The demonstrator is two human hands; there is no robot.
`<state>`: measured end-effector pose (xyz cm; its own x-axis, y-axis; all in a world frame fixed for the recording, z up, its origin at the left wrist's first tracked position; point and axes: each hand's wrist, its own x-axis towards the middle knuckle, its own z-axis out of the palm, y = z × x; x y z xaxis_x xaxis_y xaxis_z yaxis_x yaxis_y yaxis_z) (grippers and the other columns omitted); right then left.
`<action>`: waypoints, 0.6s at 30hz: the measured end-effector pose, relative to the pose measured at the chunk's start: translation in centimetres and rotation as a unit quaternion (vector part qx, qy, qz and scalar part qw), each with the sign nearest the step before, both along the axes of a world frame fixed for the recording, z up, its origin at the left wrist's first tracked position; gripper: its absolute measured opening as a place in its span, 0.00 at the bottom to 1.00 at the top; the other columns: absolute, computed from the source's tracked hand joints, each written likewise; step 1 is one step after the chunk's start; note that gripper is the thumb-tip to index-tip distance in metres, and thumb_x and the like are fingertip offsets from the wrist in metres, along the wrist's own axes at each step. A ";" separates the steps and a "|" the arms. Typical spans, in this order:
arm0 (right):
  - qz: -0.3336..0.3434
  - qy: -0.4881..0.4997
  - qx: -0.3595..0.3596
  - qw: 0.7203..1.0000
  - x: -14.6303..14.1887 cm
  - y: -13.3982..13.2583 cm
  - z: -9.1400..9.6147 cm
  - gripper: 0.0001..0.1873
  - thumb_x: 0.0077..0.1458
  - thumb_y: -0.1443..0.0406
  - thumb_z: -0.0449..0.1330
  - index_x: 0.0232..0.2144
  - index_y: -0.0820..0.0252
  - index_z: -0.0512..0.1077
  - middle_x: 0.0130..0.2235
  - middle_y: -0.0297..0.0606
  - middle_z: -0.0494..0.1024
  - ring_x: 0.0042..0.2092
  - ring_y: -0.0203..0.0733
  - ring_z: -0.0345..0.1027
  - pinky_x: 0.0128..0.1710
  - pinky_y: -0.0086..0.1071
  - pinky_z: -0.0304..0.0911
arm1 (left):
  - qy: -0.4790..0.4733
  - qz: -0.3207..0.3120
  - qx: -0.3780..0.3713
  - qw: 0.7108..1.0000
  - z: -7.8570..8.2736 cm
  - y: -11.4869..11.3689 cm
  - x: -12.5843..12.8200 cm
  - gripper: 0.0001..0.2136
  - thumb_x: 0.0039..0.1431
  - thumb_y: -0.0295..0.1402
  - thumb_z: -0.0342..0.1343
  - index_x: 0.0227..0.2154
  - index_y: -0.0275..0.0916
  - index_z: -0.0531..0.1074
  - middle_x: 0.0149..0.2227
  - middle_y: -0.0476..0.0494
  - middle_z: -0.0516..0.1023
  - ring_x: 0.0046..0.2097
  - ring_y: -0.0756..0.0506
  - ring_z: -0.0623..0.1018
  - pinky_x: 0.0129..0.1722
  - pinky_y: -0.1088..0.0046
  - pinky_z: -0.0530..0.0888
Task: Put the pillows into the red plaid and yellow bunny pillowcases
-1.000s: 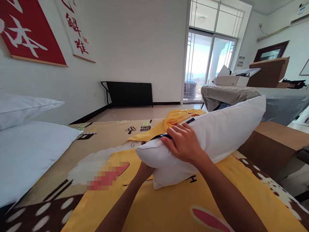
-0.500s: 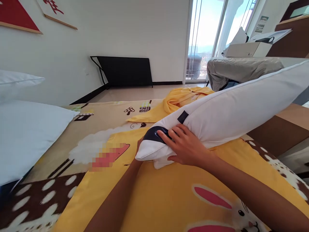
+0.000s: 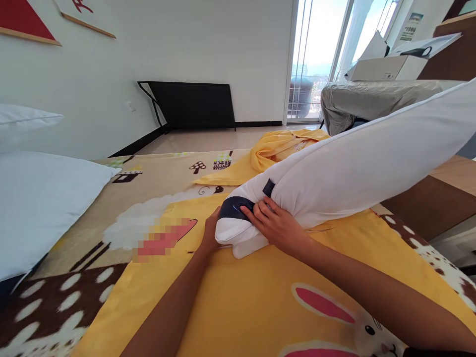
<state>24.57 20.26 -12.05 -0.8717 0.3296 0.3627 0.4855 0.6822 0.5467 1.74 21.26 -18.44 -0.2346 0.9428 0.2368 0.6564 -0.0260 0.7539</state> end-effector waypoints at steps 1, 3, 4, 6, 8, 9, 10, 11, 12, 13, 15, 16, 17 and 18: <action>0.002 0.003 0.004 1.000 -0.2 0.3 -0.1 0.39 0.52 0.71 0.55 0.64 0.75 0.47 0.52 0.54 0.67 0.55 0.54 0.58 0.61 0.49 0.48 | 0.002 -0.001 0.002 1.000 -0.1 0.1 0.0 0.14 0.52 0.32 0.53 0.43 0.37 0.69 0.40 0.39 0.78 0.42 0.41 0.77 0.42 0.66 0.70; 0.007 0.013 0.006 1.000 -0.8 0.9 -0.4 0.35 0.54 0.74 0.50 0.64 0.74 0.48 0.51 0.54 0.68 0.54 0.51 0.59 0.62 0.49 0.47 | 0.003 -0.001 0.004 1.000 -0.3 0.1 -0.1 0.14 0.52 0.33 0.53 0.43 0.37 0.69 0.40 0.39 0.78 0.42 0.41 0.77 0.42 0.67 0.70; 0.010 0.018 0.005 1.000 -1.1 1.2 -0.4 0.34 0.55 0.75 0.49 0.63 0.75 0.49 0.50 0.53 0.68 0.54 0.51 0.59 0.62 0.48 0.47 | 0.004 0.003 0.003 1.000 -0.4 0.2 -0.2 0.14 0.52 0.33 0.53 0.43 0.36 0.69 0.41 0.38 0.78 0.42 0.41 0.77 0.42 0.67 0.70; 0.014 0.023 0.007 1.000 -1.6 2.0 -0.5 0.31 0.56 0.75 0.47 0.63 0.75 0.51 0.47 0.53 0.70 0.51 0.50 0.61 0.60 0.47 0.49 | 0.008 0.012 0.000 1.000 -0.6 0.3 -0.3 0.14 0.54 0.33 0.52 0.43 0.35 0.68 0.42 0.36 0.78 0.43 0.40 0.77 0.42 0.65 0.70; 0.009 0.021 0.018 1.000 -2.2 2.7 -0.4 0.29 0.57 0.75 0.46 0.61 0.74 0.54 0.44 0.51 0.71 0.48 0.48 0.62 0.57 0.46 0.53 | 0.008 0.020 -0.004 1.000 -0.8 0.3 -0.3 0.14 0.56 0.32 0.48 0.45 0.35 0.67 0.43 0.35 0.77 0.44 0.39 0.76 0.43 0.64 0.70; 0.005 0.016 0.027 0.999 -2.5 3.0 -0.4 0.28 0.58 0.75 0.46 0.61 0.74 0.55 0.42 0.50 0.71 0.46 0.48 0.62 0.54 0.45 0.55 | 0.008 0.022 -0.004 1.000 -0.9 0.4 -0.4 0.14 0.56 0.31 0.47 0.46 0.36 0.67 0.44 0.36 0.77 0.45 0.39 0.76 0.44 0.63 0.70; 0.001 0.010 0.037 0.999 -2.7 3.4 -0.5 0.27 0.58 0.75 0.46 0.60 0.74 0.56 0.40 0.49 0.71 0.43 0.47 0.63 0.51 0.44 0.57 | 0.008 0.023 -0.004 1.000 -1.0 0.4 -0.4 0.15 0.57 0.29 0.45 0.46 0.36 0.66 0.44 0.37 0.77 0.45 0.40 0.76 0.44 0.64 0.69; 0.000 0.002 0.045 0.999 -2.9 3.7 -0.5 0.26 0.58 0.75 0.46 0.59 0.74 0.57 0.38 0.48 0.71 0.41 0.47 0.63 0.48 0.42 0.58 | 0.009 0.023 -0.003 1.000 -1.0 0.4 -0.4 0.16 0.56 0.27 0.44 0.47 0.37 0.66 0.45 0.37 0.77 0.46 0.40 0.76 0.45 0.63 0.69; 0.000 -0.007 0.053 0.999 -3.1 3.9 -0.6 0.26 0.57 0.75 0.46 0.59 0.75 0.58 0.37 0.47 0.71 0.40 0.46 0.63 0.46 0.42 0.59 | 0.012 0.022 -0.002 1.000 -1.1 0.4 -0.4 0.16 0.56 0.26 0.43 0.48 0.37 0.65 0.45 0.38 0.77 0.47 0.41 0.75 0.46 0.63 0.69; 0.001 -0.014 0.060 0.998 -3.3 4.2 -0.6 0.26 0.57 0.75 0.46 0.58 0.75 0.58 0.36 0.47 0.71 0.38 0.46 0.62 0.44 0.41 0.59 | 0.016 0.021 -0.001 1.000 -1.1 0.4 -0.4 0.17 0.55 0.25 0.43 0.48 0.38 0.65 0.45 0.39 0.77 0.47 0.41 0.75 0.46 0.63 0.69; 0.002 -0.025 0.066 0.998 -3.7 4.6 -0.8 0.25 0.56 0.76 0.46 0.56 0.76 0.61 0.35 0.47 0.71 0.37 0.46 0.62 0.41 0.40 0.58 | 0.026 0.019 0.000 0.999 -1.2 0.3 -0.4 0.18 0.55 0.25 0.43 0.49 0.37 0.64 0.44 0.38 0.77 0.46 0.40 0.75 0.46 0.61 0.68; 0.000 -0.029 0.064 0.998 -3.8 4.7 -0.8 0.24 0.55 0.76 0.47 0.55 0.75 0.61 0.35 0.47 0.71 0.37 0.46 0.62 0.40 0.40 0.58 | 0.033 0.019 0.000 0.999 -1.2 0.3 -0.4 0.18 0.56 0.25 0.42 0.50 0.36 0.63 0.43 0.37 0.77 0.45 0.39 0.75 0.46 0.60 0.68; -0.003 -0.032 0.057 0.998 -4.0 4.9 -0.8 0.24 0.55 0.77 0.47 0.54 0.74 0.62 0.36 0.47 0.71 0.37 0.46 0.62 0.39 0.40 0.57 | 0.041 0.018 0.000 0.999 -1.2 0.2 -0.3 0.20 0.56 0.25 0.42 0.52 0.35 0.62 0.43 0.36 0.77 0.45 0.38 0.75 0.46 0.59 0.68; -0.006 -0.037 0.049 0.998 -4.1 5.0 -0.9 0.23 0.55 0.77 0.47 0.54 0.73 0.62 0.36 0.47 0.71 0.37 0.46 0.62 0.38 0.39 0.57 | 0.051 0.018 0.002 0.999 -1.3 0.2 -0.3 0.22 0.55 0.24 0.42 0.54 0.34 0.60 0.43 0.35 0.76 0.46 0.37 0.75 0.46 0.57 0.67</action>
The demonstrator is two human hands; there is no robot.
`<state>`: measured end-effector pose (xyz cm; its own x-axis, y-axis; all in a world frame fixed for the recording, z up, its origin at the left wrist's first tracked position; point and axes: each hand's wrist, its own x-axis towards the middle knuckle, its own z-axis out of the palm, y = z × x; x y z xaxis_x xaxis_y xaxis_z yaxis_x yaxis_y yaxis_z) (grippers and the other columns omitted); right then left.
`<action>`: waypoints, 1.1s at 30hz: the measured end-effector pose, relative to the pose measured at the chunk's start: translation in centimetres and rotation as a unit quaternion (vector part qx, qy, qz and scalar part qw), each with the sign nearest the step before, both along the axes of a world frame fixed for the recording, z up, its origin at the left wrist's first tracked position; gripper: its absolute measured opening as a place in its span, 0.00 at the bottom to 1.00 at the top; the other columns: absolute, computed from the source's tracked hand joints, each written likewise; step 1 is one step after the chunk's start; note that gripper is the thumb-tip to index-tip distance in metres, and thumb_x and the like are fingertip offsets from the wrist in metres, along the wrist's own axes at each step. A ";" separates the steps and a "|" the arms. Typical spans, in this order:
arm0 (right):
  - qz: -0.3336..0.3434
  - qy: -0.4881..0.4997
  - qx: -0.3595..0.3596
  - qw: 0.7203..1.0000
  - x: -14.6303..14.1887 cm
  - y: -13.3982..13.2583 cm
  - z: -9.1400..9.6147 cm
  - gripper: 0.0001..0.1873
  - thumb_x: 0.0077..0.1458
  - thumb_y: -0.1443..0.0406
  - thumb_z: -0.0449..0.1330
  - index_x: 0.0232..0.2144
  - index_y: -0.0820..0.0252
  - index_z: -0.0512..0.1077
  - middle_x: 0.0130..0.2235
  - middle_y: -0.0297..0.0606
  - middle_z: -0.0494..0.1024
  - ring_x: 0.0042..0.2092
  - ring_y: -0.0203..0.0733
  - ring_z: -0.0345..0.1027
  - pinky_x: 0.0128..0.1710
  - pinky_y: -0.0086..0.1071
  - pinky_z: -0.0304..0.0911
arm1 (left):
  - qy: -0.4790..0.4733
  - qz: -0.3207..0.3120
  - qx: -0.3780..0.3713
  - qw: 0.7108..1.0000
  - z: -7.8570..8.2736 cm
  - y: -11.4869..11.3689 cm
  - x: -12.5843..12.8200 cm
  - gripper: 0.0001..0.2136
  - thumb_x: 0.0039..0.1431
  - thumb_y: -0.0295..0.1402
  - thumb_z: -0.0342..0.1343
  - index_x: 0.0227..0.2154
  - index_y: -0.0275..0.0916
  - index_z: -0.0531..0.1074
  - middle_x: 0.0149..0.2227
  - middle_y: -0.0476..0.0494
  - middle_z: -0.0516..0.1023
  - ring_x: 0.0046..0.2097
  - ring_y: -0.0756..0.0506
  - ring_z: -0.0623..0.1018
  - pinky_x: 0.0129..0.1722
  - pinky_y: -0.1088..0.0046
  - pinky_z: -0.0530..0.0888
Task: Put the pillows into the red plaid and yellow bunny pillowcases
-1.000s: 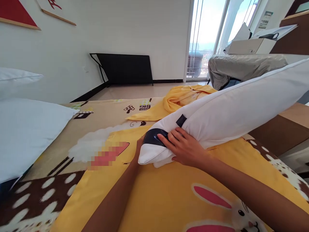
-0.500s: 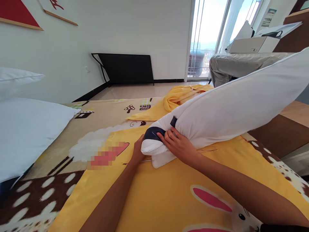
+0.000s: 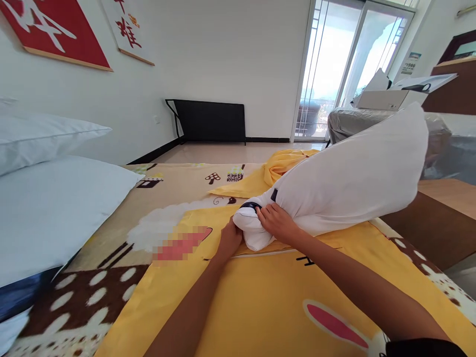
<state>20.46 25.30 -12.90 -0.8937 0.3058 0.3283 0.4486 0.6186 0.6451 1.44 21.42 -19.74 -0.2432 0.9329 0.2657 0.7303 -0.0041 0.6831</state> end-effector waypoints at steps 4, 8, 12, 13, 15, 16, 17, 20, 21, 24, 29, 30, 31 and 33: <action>-0.013 -0.015 -0.016 1.000 -0.4 0.6 0.1 0.23 0.55 0.76 0.48 0.53 0.73 0.63 0.35 0.47 0.72 0.36 0.46 0.63 0.37 0.40 0.56 | 0.047 -0.017 0.035 0.998 -0.3 -0.4 -0.1 0.33 0.53 0.25 0.46 0.63 0.33 0.45 0.60 0.27 0.60 0.60 0.34 0.61 0.54 0.50 0.60; -0.020 -0.023 -0.003 1.000 -0.9 0.7 0.6 0.21 0.57 0.75 0.48 0.53 0.73 0.64 0.35 0.47 0.73 0.35 0.46 0.65 0.37 0.40 0.57 | 0.082 -0.070 0.090 0.990 -0.5 -0.8 -0.1 0.50 0.43 0.36 0.60 0.64 0.33 0.36 0.66 0.27 0.43 0.66 0.35 0.49 0.58 0.52 0.55; -0.025 -0.052 0.000 0.998 -1.4 0.2 1.7 0.18 0.58 0.74 0.48 0.50 0.69 0.67 0.33 0.45 0.74 0.35 0.45 0.66 0.36 0.39 0.57 | 0.092 -0.071 0.156 0.981 -0.4 -0.9 0.8 0.47 0.41 0.36 0.61 0.62 0.30 0.42 0.64 0.23 0.52 0.64 0.35 0.55 0.57 0.54 0.57; -0.026 -0.062 -0.001 0.998 -1.4 0.0 2.2 0.17 0.59 0.74 0.48 0.48 0.68 0.68 0.33 0.44 0.74 0.34 0.45 0.66 0.36 0.39 0.57 | 0.092 -0.061 0.178 0.978 -0.2 -0.9 1.1 0.43 0.44 0.34 0.59 0.61 0.30 0.45 0.62 0.23 0.55 0.63 0.35 0.58 0.57 0.54 0.58; -0.028 -0.081 -0.006 0.996 -1.5 -0.3 3.5 0.15 0.59 0.73 0.47 0.45 0.66 0.70 0.33 0.43 0.74 0.35 0.44 0.66 0.36 0.38 0.56 | 0.089 -0.038 0.223 0.970 0.5 -1.0 1.7 0.34 0.48 0.31 0.55 0.59 0.30 0.50 0.58 0.23 0.62 0.60 0.36 0.63 0.55 0.55 0.60; -0.029 -0.089 -0.010 0.996 -1.5 -0.5 4.3 0.14 0.59 0.73 0.47 0.43 0.65 0.70 0.33 0.42 0.75 0.35 0.44 0.66 0.36 0.38 0.56 | 0.087 -0.028 0.246 0.965 0.9 -1.1 1.8 0.31 0.49 0.31 0.54 0.57 0.30 0.54 0.56 0.24 0.66 0.58 0.36 0.66 0.53 0.55 0.62; -0.030 -0.095 -0.014 0.995 -1.5 -0.7 5.4 0.13 0.59 0.73 0.48 0.42 0.65 0.70 0.33 0.42 0.75 0.36 0.44 0.66 0.37 0.38 0.55 | 0.086 -0.018 0.269 0.959 1.5 -1.3 1.9 0.28 0.50 0.32 0.54 0.54 0.30 0.57 0.52 0.25 0.69 0.55 0.36 0.68 0.51 0.56 0.63; -0.031 -0.107 -0.032 0.993 -1.6 -1.8 9.1 0.10 0.57 0.71 0.51 0.39 0.65 0.70 0.35 0.44 0.74 0.38 0.45 0.66 0.39 0.38 0.55 | 0.087 0.005 0.333 0.939 3.7 -2.4 2.0 0.19 0.53 0.37 0.54 0.45 0.31 0.64 0.41 0.29 0.74 0.46 0.35 0.73 0.45 0.58 0.66; -0.032 -0.111 -0.047 0.992 -1.7 -2.3 10.4 0.09 0.55 0.71 0.53 0.38 0.65 0.70 0.35 0.44 0.74 0.38 0.45 0.66 0.40 0.38 0.55 | 0.091 0.011 0.351 0.932 4.6 -3.0 2.1 0.17 0.54 0.39 0.54 0.41 0.31 0.65 0.38 0.30 0.75 0.43 0.36 0.73 0.43 0.58 0.66; -0.040 -0.130 -0.120 0.983 -1.6 -4.0 13.8 0.07 0.48 0.71 0.57 0.34 0.65 0.70 0.34 0.43 0.74 0.38 0.44 0.66 0.41 0.37 0.54 | 0.103 0.025 0.388 0.916 7.1 -4.8 2.5 0.14 0.58 0.42 0.50 0.31 0.34 0.66 0.30 0.34 0.73 0.36 0.38 0.72 0.38 0.61 0.65; -0.050 -0.135 -0.237 0.961 -0.4 -5.6 15.8 0.04 0.46 0.68 0.59 0.28 0.63 0.70 0.31 0.41 0.75 0.36 0.43 0.67 0.41 0.34 0.54 | 0.142 0.024 0.438 0.887 9.6 -7.1 3.7 0.16 0.62 0.37 0.46 0.19 0.39 0.62 0.19 0.43 0.67 0.25 0.44 0.65 0.29 0.67 0.60; -0.047 -0.134 -0.253 0.957 -0.1 -5.6 15.6 0.04 0.47 0.67 0.58 0.28 0.63 0.70 0.31 0.42 0.75 0.36 0.43 0.67 0.41 0.34 0.55 | 0.146 0.018 0.436 0.888 9.7 -7.2 3.8 0.17 0.63 0.35 0.45 0.17 0.40 0.60 0.17 0.44 0.66 0.23 0.45 0.64 0.29 0.67 0.60; -0.043 -0.134 -0.266 0.954 0.2 -5.6 15.3 0.04 0.47 0.66 0.58 0.28 0.63 0.71 0.31 0.42 0.75 0.36 0.43 0.68 0.41 0.34 0.55 | 0.147 0.008 0.428 0.892 9.8 -7.3 3.8 0.18 0.63 0.35 0.44 0.16 0.40 0.59 0.16 0.44 0.65 0.22 0.46 0.63 0.28 0.67 0.59; -0.034 -0.137 -0.281 0.949 0.6 -5.4 14.3 0.05 0.46 0.67 0.58 0.29 0.63 0.71 0.31 0.42 0.76 0.37 0.43 0.68 0.42 0.34 0.55 | 0.147 -0.014 0.403 0.903 9.6 -7.0 3.4 0.20 0.63 0.37 0.44 0.15 0.41 0.58 0.15 0.46 0.65 0.21 0.47 0.63 0.28 0.67 0.59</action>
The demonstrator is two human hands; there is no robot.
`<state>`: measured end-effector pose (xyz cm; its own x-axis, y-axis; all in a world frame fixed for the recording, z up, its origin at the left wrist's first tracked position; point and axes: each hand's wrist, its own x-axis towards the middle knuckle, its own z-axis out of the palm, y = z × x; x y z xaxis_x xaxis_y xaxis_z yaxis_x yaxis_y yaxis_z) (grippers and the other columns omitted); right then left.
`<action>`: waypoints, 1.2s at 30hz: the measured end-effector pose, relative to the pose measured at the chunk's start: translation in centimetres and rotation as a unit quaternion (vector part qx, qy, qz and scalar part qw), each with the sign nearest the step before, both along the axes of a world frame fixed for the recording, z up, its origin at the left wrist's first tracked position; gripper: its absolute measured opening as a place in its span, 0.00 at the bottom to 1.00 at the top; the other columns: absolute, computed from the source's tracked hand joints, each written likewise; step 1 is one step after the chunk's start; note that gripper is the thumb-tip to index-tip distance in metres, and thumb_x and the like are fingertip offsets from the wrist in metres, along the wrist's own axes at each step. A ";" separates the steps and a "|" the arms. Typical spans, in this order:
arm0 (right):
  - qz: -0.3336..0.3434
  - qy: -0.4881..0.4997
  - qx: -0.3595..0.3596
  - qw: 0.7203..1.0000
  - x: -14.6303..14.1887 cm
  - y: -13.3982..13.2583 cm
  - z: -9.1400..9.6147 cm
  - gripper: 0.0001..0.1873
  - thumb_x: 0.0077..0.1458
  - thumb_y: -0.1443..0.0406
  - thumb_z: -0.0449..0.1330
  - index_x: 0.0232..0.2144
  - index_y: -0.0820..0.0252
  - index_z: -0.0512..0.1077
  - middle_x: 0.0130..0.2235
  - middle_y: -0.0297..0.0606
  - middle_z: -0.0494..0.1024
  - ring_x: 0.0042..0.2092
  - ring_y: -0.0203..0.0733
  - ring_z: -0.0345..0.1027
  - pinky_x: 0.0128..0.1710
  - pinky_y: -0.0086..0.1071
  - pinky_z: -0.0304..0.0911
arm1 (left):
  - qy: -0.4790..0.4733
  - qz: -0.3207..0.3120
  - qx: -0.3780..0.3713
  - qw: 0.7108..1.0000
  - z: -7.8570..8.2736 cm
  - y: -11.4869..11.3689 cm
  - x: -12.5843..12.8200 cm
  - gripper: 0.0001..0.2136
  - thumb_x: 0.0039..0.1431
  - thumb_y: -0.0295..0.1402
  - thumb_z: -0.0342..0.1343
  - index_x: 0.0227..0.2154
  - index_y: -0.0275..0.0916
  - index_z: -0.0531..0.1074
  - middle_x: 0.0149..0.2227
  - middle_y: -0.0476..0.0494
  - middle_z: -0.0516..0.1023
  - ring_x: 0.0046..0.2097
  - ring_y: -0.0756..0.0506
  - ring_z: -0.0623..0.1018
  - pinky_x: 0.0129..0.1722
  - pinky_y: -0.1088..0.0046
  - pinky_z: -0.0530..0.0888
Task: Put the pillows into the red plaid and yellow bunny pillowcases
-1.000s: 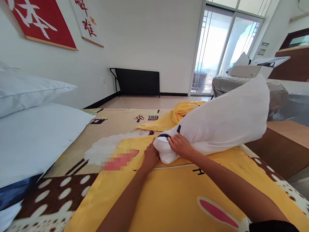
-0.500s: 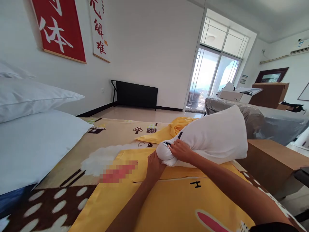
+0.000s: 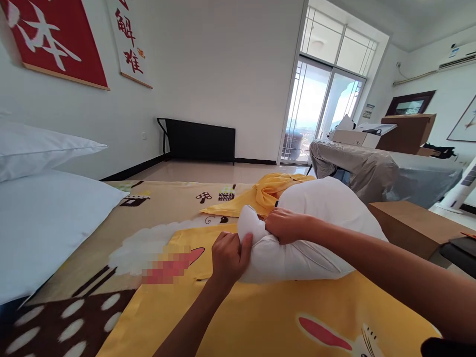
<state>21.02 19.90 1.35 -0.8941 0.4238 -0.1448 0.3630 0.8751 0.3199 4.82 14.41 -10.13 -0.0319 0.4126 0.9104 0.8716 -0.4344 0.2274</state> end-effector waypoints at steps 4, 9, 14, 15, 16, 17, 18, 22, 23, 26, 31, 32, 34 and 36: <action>0.018 -0.019 -0.005 1.000 -0.9 0.5 -3.5 0.08 0.42 0.69 0.59 0.30 0.65 0.71 0.33 0.44 0.76 0.38 0.45 0.69 0.44 0.35 0.55 | 0.003 -0.035 -0.098 0.995 -0.6 1.6 -2.4 0.22 0.61 0.43 0.43 0.13 0.41 0.56 0.14 0.47 0.65 0.21 0.48 0.65 0.29 0.67 0.60; 0.031 -0.007 -0.013 0.999 -2.9 1.6 -6.7 0.11 0.41 0.68 0.59 0.32 0.65 0.69 0.33 0.45 0.76 0.37 0.45 0.68 0.43 0.36 0.55 | -0.034 -0.056 -0.261 0.963 0.2 2.3 -4.4 0.21 0.63 0.45 0.36 0.21 0.40 0.63 0.22 0.46 0.73 0.25 0.47 0.72 0.25 0.73 0.64; 0.037 0.045 -0.049 0.997 -2.9 2.8 -7.1 0.11 0.42 0.67 0.59 0.33 0.62 0.67 0.33 0.40 0.75 0.36 0.43 0.68 0.41 0.35 0.54 | -0.010 -0.021 -0.386 0.922 2.6 -1.5 -3.0 0.26 0.56 0.58 0.40 0.30 0.38 0.68 0.26 0.40 0.76 0.27 0.41 0.75 0.22 0.71 0.62; 0.035 0.053 -0.051 0.997 -2.8 2.9 -7.2 0.12 0.42 0.67 0.59 0.34 0.62 0.67 0.33 0.40 0.75 0.37 0.43 0.67 0.41 0.35 0.54 | 0.013 -0.016 -0.389 0.921 2.9 -2.4 -2.6 0.28 0.53 0.60 0.43 0.36 0.37 0.69 0.31 0.37 0.77 0.31 0.39 0.77 0.23 0.70 0.63; 0.032 0.058 -0.051 0.996 -2.7 2.9 -7.2 0.13 0.42 0.67 0.60 0.34 0.62 0.66 0.33 0.40 0.75 0.37 0.43 0.67 0.41 0.35 0.54 | 0.040 -0.012 -0.381 0.924 3.0 -3.2 -2.3 0.31 0.50 0.61 0.47 0.43 0.37 0.68 0.37 0.34 0.78 0.35 0.37 0.78 0.26 0.70 0.65; 0.030 0.060 -0.050 0.997 -2.6 3.0 -7.3 0.14 0.41 0.68 0.60 0.35 0.63 0.66 0.33 0.40 0.75 0.37 0.44 0.67 0.41 0.35 0.54 | 0.067 -0.012 -0.363 0.929 3.0 -3.8 -2.0 0.35 0.47 0.61 0.51 0.49 0.38 0.65 0.43 0.32 0.76 0.40 0.36 0.77 0.29 0.69 0.67; 0.029 0.059 -0.048 0.997 -2.6 3.0 -7.3 0.15 0.41 0.68 0.60 0.35 0.63 0.66 0.33 0.41 0.75 0.37 0.44 0.67 0.41 0.35 0.54 | 0.091 -0.010 -0.341 0.936 2.9 -4.3 -1.7 0.38 0.44 0.60 0.54 0.53 0.38 0.62 0.47 0.30 0.74 0.44 0.34 0.76 0.31 0.68 0.69; 0.033 0.053 -0.048 0.997 -2.6 3.1 -7.4 0.14 0.40 0.69 0.60 0.34 0.62 0.66 0.33 0.40 0.75 0.36 0.43 0.66 0.41 0.35 0.54 | 0.144 0.091 -0.314 0.934 2.8 -5.2 0.0 0.33 0.36 0.49 0.67 0.45 0.38 0.69 0.52 0.23 0.69 0.52 0.26 0.70 0.42 0.55 0.69; 0.034 0.051 -0.050 0.997 -2.7 3.1 -7.4 0.14 0.40 0.69 0.59 0.34 0.62 0.66 0.32 0.39 0.74 0.36 0.43 0.66 0.40 0.35 0.54 | 0.149 0.118 -0.323 0.927 2.9 -5.3 0.6 0.28 0.36 0.46 0.68 0.41 0.37 0.71 0.50 0.24 0.70 0.52 0.25 0.70 0.43 0.53 0.69; 0.026 0.047 -0.042 0.998 -2.7 3.1 -7.5 0.11 0.42 0.68 0.58 0.33 0.62 0.66 0.31 0.38 0.73 0.35 0.42 0.66 0.39 0.35 0.53 | 0.166 0.108 -0.387 0.901 3.3 -5.2 2.5 0.22 0.43 0.42 0.66 0.40 0.36 0.72 0.41 0.30 0.74 0.44 0.30 0.74 0.40 0.54 0.71; 0.036 0.035 -0.062 0.997 -3.1 3.1 -7.3 0.13 0.42 0.69 0.58 0.35 0.63 0.67 0.34 0.40 0.75 0.37 0.43 0.67 0.42 0.36 0.54 | 0.156 0.038 -0.453 0.877 2.6 -3.5 3.1 0.14 0.47 0.32 0.63 0.39 0.37 0.73 0.38 0.36 0.77 0.41 0.37 0.77 0.37 0.63 0.71; 0.035 0.020 -0.073 0.997 -3.3 3.3 -6.9 0.17 0.40 0.68 0.60 0.37 0.64 0.67 0.35 0.42 0.75 0.38 0.45 0.67 0.43 0.37 0.54 | 0.150 0.028 -0.457 0.876 2.4 -3.2 2.7 0.09 0.49 0.32 0.62 0.35 0.38 0.74 0.36 0.38 0.77 0.40 0.37 0.77 0.36 0.65 0.70; 0.013 -0.017 -0.111 0.994 -3.6 4.0 -5.9 0.27 0.35 0.67 0.63 0.43 0.67 0.67 0.39 0.45 0.75 0.41 0.50 0.67 0.44 0.39 0.56 | 0.147 0.011 -0.464 0.873 2.1 -2.8 2.0 0.05 0.52 0.35 0.59 0.29 0.40 0.75 0.33 0.39 0.78 0.37 0.38 0.78 0.33 0.66 0.69; -0.014 -0.018 -0.185 0.982 -3.7 4.9 -4.6 0.37 0.34 0.64 0.66 0.50 0.67 0.64 0.44 0.47 0.74 0.46 0.52 0.66 0.46 0.39 0.57 | 0.153 0.006 -0.464 0.872 2.1 -2.8 1.5 0.07 0.53 0.37 0.58 0.26 0.40 0.75 0.31 0.39 0.78 0.36 0.38 0.78 0.32 0.67 0.68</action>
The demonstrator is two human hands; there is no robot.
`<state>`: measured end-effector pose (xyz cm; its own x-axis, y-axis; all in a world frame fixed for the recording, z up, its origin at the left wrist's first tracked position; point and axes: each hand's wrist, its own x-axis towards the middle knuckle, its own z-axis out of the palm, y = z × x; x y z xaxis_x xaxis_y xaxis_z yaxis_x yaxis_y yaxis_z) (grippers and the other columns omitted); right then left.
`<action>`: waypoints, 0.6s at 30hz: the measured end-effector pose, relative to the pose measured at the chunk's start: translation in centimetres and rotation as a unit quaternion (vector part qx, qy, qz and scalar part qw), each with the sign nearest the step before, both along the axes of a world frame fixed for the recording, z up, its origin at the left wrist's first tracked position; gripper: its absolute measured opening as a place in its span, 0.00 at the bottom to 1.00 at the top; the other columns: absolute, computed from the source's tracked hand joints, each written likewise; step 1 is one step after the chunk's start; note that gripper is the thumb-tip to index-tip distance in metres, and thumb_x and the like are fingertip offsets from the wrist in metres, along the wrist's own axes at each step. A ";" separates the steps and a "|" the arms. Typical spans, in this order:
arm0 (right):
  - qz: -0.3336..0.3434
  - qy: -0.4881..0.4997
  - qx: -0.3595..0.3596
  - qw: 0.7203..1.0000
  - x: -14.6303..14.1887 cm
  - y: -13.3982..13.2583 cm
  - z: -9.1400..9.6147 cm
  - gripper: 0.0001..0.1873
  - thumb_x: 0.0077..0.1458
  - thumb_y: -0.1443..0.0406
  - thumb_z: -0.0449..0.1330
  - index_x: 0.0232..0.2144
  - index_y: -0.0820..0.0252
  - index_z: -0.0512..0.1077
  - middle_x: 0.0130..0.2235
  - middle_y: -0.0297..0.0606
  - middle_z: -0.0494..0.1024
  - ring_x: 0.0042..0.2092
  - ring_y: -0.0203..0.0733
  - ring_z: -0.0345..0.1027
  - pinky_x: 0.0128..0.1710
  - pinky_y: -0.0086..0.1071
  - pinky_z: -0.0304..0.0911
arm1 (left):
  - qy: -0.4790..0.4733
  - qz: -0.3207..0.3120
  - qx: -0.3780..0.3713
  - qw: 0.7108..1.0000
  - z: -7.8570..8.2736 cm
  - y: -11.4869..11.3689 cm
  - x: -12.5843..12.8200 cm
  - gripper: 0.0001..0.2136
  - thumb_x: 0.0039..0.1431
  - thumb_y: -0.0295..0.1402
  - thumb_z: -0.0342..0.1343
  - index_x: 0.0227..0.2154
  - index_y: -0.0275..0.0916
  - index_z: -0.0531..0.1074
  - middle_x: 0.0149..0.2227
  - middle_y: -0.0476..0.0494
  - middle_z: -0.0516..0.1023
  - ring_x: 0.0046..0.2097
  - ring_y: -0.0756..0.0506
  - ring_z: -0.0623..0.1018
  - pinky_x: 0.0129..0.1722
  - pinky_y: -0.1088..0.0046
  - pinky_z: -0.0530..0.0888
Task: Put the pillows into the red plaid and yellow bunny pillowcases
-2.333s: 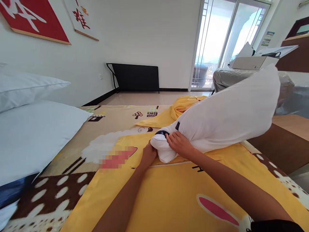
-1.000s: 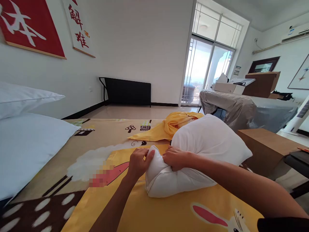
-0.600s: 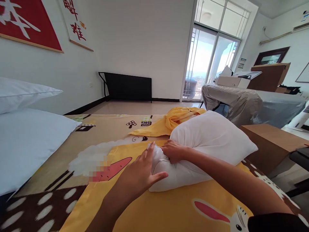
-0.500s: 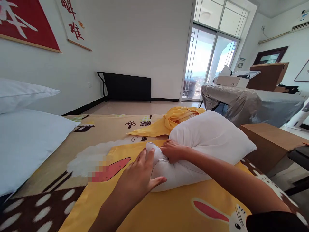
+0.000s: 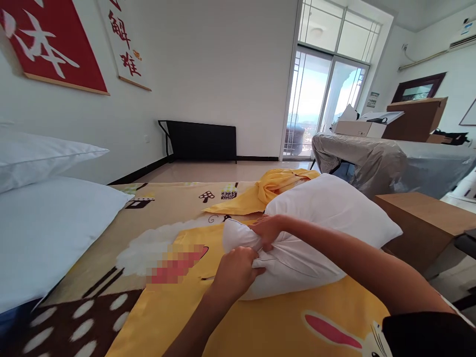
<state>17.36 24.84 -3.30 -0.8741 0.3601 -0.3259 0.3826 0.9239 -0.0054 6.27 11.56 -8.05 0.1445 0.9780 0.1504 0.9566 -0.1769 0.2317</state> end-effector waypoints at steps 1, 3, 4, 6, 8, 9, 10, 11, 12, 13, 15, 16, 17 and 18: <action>-0.015 0.019 -0.043 0.999 0.1 0.5 0.5 0.40 0.36 0.62 0.67 0.54 0.66 0.62 0.48 0.46 0.73 0.48 0.51 0.65 0.48 0.38 0.57 | 0.001 -0.005 0.001 1.000 0.1 -0.2 -0.1 0.07 0.52 0.37 0.58 0.26 0.40 0.75 0.31 0.39 0.79 0.35 0.38 0.78 0.31 0.67 0.68; -0.039 0.089 -0.116 0.988 0.3 1.3 1.0 0.40 0.41 0.60 0.65 0.57 0.60 0.60 0.52 0.42 0.71 0.51 0.48 0.64 0.50 0.34 0.57 | 0.004 -0.019 0.007 1.000 0.4 -0.8 0.1 0.07 0.52 0.37 0.58 0.24 0.40 0.74 0.31 0.39 0.79 0.35 0.39 0.78 0.31 0.67 0.67; -0.047 0.127 -0.137 0.981 0.4 1.7 0.9 0.39 0.42 0.60 0.65 0.57 0.58 0.61 0.53 0.40 0.70 0.51 0.46 0.64 0.50 0.33 0.57 | 0.003 -0.027 0.013 1.000 0.6 -1.1 0.2 0.07 0.52 0.36 0.57 0.23 0.40 0.74 0.31 0.40 0.79 0.35 0.39 0.78 0.31 0.68 0.66; -0.052 0.191 -0.149 0.969 0.6 2.0 -0.1 0.36 0.40 0.63 0.65 0.54 0.58 0.65 0.52 0.38 0.72 0.48 0.43 0.66 0.47 0.31 0.59 | -0.012 -0.040 0.031 0.999 1.1 -1.7 0.5 0.10 0.53 0.34 0.55 0.19 0.40 0.71 0.28 0.41 0.78 0.32 0.42 0.77 0.31 0.69 0.64; -0.045 0.247 -0.147 0.957 0.5 2.1 -1.8 0.27 0.38 0.68 0.64 0.46 0.61 0.71 0.44 0.36 0.76 0.40 0.40 0.66 0.41 0.30 0.61 | -0.057 -0.053 0.058 0.995 1.6 -2.1 0.4 0.13 0.54 0.34 0.54 0.15 0.39 0.66 0.23 0.44 0.76 0.28 0.45 0.74 0.31 0.69 0.63; -0.042 0.268 -0.145 0.951 0.5 2.1 -2.7 0.21 0.38 0.70 0.62 0.40 0.62 0.74 0.38 0.35 0.76 0.36 0.38 0.66 0.38 0.29 0.61 | -0.089 -0.057 0.073 0.992 1.7 -2.1 0.3 0.15 0.54 0.34 0.54 0.14 0.39 0.64 0.22 0.45 0.75 0.26 0.46 0.72 0.32 0.69 0.63; -0.041 0.284 -0.143 0.947 0.5 2.1 -3.5 0.15 0.38 0.72 0.61 0.34 0.64 0.74 0.33 0.33 0.76 0.33 0.36 0.64 0.35 0.28 0.60 | -0.124 -0.060 0.086 0.987 1.8 -2.0 0.0 0.16 0.54 0.35 0.54 0.13 0.38 0.62 0.20 0.47 0.73 0.25 0.48 0.70 0.33 0.69 0.63; -0.040 0.295 -0.141 0.944 0.5 2.2 -4.1 0.11 0.39 0.72 0.59 0.30 0.65 0.74 0.29 0.31 0.74 0.31 0.35 0.62 0.32 0.27 0.59 | -0.157 -0.060 0.096 0.981 1.9 -1.7 -0.3 0.17 0.54 0.36 0.54 0.13 0.38 0.60 0.20 0.48 0.72 0.25 0.49 0.68 0.34 0.69 0.63; -0.040 0.302 -0.141 0.942 0.5 2.2 -4.6 0.08 0.39 0.72 0.58 0.27 0.65 0.73 0.27 0.31 0.72 0.30 0.34 0.61 0.31 0.27 0.58 | -0.186 -0.059 0.104 0.975 1.8 -1.2 -0.6 0.18 0.54 0.36 0.55 0.12 0.37 0.60 0.19 0.49 0.71 0.25 0.50 0.67 0.35 0.68 0.64; -0.038 0.308 -0.142 0.940 0.6 2.3 -4.8 0.06 0.40 0.72 0.58 0.26 0.66 0.73 0.26 0.31 0.72 0.30 0.33 0.60 0.31 0.26 0.57 | -0.209 -0.053 0.112 0.970 1.6 -0.7 -1.0 0.18 0.54 0.36 0.55 0.12 0.37 0.60 0.20 0.49 0.71 0.26 0.50 0.67 0.37 0.68 0.64; -0.034 0.319 -0.153 0.935 0.9 2.6 -4.9 0.06 0.43 0.68 0.60 0.26 0.66 0.73 0.27 0.32 0.71 0.30 0.34 0.60 0.30 0.26 0.57 | -0.239 -0.036 0.136 0.961 1.0 0.5 -1.7 0.17 0.53 0.37 0.56 0.13 0.38 0.63 0.25 0.49 0.73 0.31 0.48 0.69 0.43 0.63 0.64; -0.031 0.322 -0.161 0.932 1.1 2.8 -4.7 0.08 0.44 0.65 0.60 0.27 0.67 0.73 0.27 0.32 0.71 0.31 0.34 0.60 0.30 0.26 0.57 | -0.249 -0.025 0.157 0.956 0.7 1.1 -1.9 0.16 0.53 0.37 0.57 0.14 0.38 0.65 0.31 0.47 0.76 0.36 0.46 0.71 0.47 0.59 0.63; -0.028 0.324 -0.168 0.931 1.3 2.9 -4.5 0.10 0.46 0.62 0.60 0.27 0.67 0.73 0.27 0.33 0.71 0.31 0.34 0.60 0.29 0.26 0.57 | -0.254 -0.011 0.179 0.950 0.3 1.7 -2.2 0.15 0.52 0.37 0.58 0.14 0.39 0.67 0.38 0.46 0.77 0.43 0.43 0.71 0.51 0.54 0.60; -0.027 0.326 -0.173 0.929 1.6 3.1 -4.3 0.13 0.47 0.60 0.59 0.28 0.67 0.74 0.27 0.33 0.71 0.31 0.34 0.60 0.29 0.27 0.58 | -0.256 0.004 0.199 0.946 -0.2 2.2 -2.5 0.14 0.51 0.38 0.59 0.15 0.40 0.69 0.46 0.45 0.75 0.50 0.40 0.69 0.54 0.49 0.56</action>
<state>18.91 27.92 -7.58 -0.9102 0.3817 0.1609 0.2402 0.8029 -0.5456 3.81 13.77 -8.21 -0.0548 0.8298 0.5554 0.7390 -0.3403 0.5814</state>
